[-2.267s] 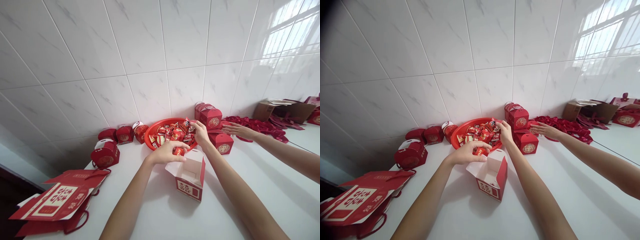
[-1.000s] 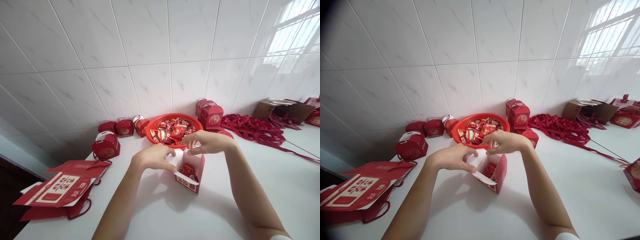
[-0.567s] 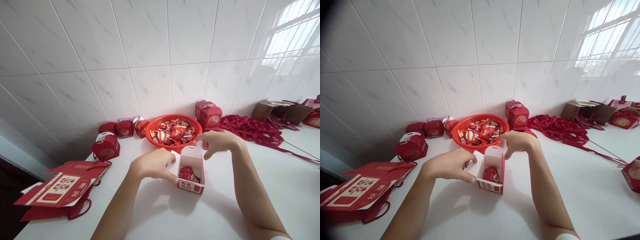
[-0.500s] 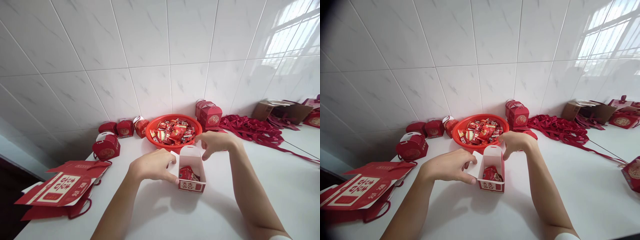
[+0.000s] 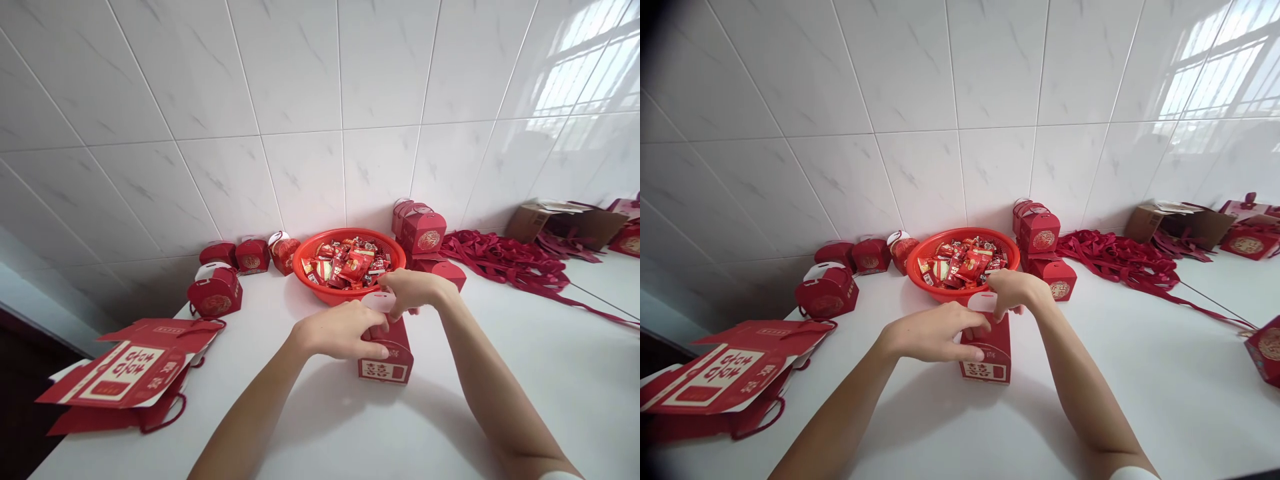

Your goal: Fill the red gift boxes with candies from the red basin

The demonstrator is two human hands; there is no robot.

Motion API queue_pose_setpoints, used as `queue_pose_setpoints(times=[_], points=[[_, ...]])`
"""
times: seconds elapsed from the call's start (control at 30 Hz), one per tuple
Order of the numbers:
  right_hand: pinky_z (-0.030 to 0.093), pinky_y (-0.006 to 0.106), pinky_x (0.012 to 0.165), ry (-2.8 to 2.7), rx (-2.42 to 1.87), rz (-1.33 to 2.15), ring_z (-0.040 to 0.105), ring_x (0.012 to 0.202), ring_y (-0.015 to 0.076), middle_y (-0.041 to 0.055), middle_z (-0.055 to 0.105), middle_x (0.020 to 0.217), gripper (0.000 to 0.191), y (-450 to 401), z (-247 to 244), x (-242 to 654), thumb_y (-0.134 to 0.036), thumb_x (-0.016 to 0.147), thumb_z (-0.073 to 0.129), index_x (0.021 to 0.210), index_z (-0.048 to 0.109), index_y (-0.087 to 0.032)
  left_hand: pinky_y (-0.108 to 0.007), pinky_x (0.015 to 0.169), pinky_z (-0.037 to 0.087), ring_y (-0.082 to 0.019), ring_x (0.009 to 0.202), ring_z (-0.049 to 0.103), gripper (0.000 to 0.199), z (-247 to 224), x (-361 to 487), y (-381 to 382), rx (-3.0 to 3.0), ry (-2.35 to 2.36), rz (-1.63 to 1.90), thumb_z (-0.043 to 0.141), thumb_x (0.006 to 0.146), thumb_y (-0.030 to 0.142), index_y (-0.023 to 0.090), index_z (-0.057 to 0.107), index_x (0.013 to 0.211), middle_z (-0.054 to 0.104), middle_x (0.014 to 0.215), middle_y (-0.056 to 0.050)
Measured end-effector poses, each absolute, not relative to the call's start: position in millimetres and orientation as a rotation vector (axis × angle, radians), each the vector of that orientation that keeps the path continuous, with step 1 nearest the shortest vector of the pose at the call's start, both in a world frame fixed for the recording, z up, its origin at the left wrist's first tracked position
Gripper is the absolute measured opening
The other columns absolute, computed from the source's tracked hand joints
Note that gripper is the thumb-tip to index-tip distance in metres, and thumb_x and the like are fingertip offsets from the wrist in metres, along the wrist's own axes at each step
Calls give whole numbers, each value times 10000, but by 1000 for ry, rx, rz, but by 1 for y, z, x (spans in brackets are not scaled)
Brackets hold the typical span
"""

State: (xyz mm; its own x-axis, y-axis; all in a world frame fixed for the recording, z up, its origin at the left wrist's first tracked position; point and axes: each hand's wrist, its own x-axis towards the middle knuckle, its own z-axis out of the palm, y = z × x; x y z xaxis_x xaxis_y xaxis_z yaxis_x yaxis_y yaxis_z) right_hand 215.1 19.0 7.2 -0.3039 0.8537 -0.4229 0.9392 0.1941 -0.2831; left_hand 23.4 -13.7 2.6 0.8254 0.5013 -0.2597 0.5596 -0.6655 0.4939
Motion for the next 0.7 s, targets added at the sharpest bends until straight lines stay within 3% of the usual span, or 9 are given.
queue_pose_setpoints(times=[0.13,0.27,0.37,0.47,0.6,0.7], points=[[473,288,466,2416,1637,-841,659,586,178,32,628,876,396,15,10,225,-394,666,772,882,498,-209,-290,590,376,-197,712,607,215,3,23,-11,2427,935,-82,591,850,406,215,666,914,643,750,-13],[510,273,494,2484,1535,-904,669,627,173,37,655,867,307,8,17,231,-338,698,737,913,572,-193,-302,589,363,-224,686,599,314,0,23,-11,2389,1256,-105,620,803,523,218,674,852,586,648,-12],[532,268,509,2472,1484,-942,675,648,171,56,680,906,338,5,20,229,-347,707,738,985,643,-181,-316,596,375,-255,736,616,434,-2,25,-13,2391,1434,-123,668,745,617,187,635,805,637,760,-56],[537,268,492,2439,1394,-970,664,627,162,74,697,958,346,6,18,222,-369,697,744,979,707,-172,-326,646,414,-291,857,631,500,-4,27,-11,2412,1447,-77,718,716,600,186,615,976,660,958,-88],[528,268,476,2449,1325,-944,644,595,155,63,709,925,287,9,13,214,-359,698,726,916,759,-176,-320,767,453,-283,1039,609,405,-7,26,-2,2424,1086,-38,701,787,465,230,618,1106,641,1116,-70],[529,278,488,2461,1309,-938,640,591,159,46,703,852,251,10,10,212,-336,715,703,904,765,-183,-291,746,456,-241,999,625,327,-11,23,5,2399,938,-49,675,814,426,256,638,1091,656,1105,-35]])
